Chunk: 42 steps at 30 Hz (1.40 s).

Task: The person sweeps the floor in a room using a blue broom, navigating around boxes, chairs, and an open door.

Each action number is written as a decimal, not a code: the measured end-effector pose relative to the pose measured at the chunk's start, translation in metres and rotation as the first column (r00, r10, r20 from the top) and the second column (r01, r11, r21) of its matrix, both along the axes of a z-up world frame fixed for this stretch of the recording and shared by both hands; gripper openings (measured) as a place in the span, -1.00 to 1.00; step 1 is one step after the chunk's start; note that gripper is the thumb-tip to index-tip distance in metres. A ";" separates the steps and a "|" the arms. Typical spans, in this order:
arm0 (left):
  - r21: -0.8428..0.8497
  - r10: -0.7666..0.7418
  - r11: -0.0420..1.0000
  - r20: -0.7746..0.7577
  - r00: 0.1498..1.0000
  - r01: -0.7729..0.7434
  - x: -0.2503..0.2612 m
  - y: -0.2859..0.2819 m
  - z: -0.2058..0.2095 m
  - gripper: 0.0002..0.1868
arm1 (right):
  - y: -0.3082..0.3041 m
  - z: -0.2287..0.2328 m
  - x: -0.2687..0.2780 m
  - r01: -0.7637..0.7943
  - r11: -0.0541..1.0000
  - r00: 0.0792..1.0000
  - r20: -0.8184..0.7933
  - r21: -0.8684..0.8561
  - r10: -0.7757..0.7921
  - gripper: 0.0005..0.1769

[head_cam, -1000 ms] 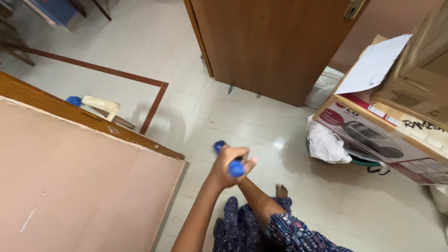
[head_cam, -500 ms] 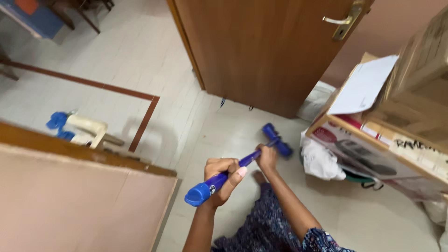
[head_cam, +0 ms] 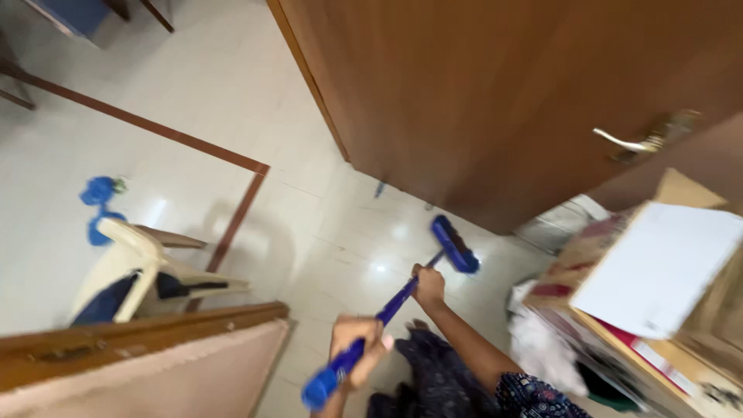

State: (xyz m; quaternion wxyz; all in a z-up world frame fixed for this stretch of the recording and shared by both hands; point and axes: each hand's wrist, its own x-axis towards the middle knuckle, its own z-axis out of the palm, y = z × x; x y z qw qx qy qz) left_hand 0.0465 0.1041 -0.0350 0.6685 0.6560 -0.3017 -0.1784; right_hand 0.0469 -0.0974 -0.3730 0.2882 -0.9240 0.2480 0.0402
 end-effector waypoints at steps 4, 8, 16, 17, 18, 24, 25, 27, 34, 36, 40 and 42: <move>-0.017 0.141 0.990 0.157 0.978 -0.140 0.020 0.013 0.006 -0.59 | 0.033 -0.012 0.067 -0.143 0.988 0.989 0.057 0.060 0.139 -0.74; -0.055 0.335 0.942 0.132 0.933 -0.330 0.029 0.041 -0.013 -0.60 | 0.079 -0.017 0.128 -0.297 0.951 0.955 0.022 0.083 0.296 -0.73; -0.264 0.668 0.728 0.065 0.741 -0.633 0.024 0.086 -0.051 -0.63 | 0.149 0.015 0.201 -0.676 0.736 0.737 -0.056 -0.035 0.674 -0.75; -0.246 0.666 0.734 0.076 0.742 -0.633 0.016 0.104 -0.043 -0.59 | 0.149 0.026 0.201 -0.704 0.705 0.710 -0.059 -0.085 0.702 -0.72; -0.229 0.664 0.739 0.087 0.743 -0.633 0.013 0.120 -0.038 -0.55 | 0.150 0.039 0.188 -0.692 0.719 0.721 -0.038 -0.066 0.691 -0.68; -0.447 -0.119 0.864 0.269 0.956 0.234 0.043 0.145 -0.046 -0.66 | 0.094 0.081 0.064 -0.347 0.937 0.882 0.324 -0.048 0.343 -0.61; -0.537 0.025 0.842 0.136 0.990 0.052 0.043 0.136 -0.045 -0.69 | 0.083 0.079 0.046 -0.302 0.952 0.874 0.383 -0.050 0.298 -0.58; -0.637 0.274 0.704 -0.163 0.948 -0.313 0.045 0.095 -0.046 -0.72 | 0.071 0.064 0.031 -0.296 0.955 0.941 0.182 0.036 0.285 -0.84; -0.240 0.319 0.878 -0.352 0.880 -0.414 0.115 0.080 -0.022 -0.52 | 0.061 0.011 0.094 -0.364 0.932 0.915 0.183 -0.013 0.360 -0.97; -0.153 0.258 0.951 -0.078 0.963 -0.268 0.137 0.063 -0.025 -0.52 | 0.072 0.002 0.134 -0.322 0.946 0.904 0.306 0.028 0.299 -0.93; -0.026 0.192 0.981 0.168 0.967 -0.190 0.208 0.059 -0.016 -0.55 | 0.083 -0.007 0.248 -0.370 0.929 0.783 0.535 -0.010 0.317 -0.92; 0.004 0.235 0.971 0.184 0.954 -0.240 0.225 0.062 -0.013 -0.55 | 0.091 -0.011 0.295 -0.371 0.924 0.885 0.338 0.094 0.321 -0.89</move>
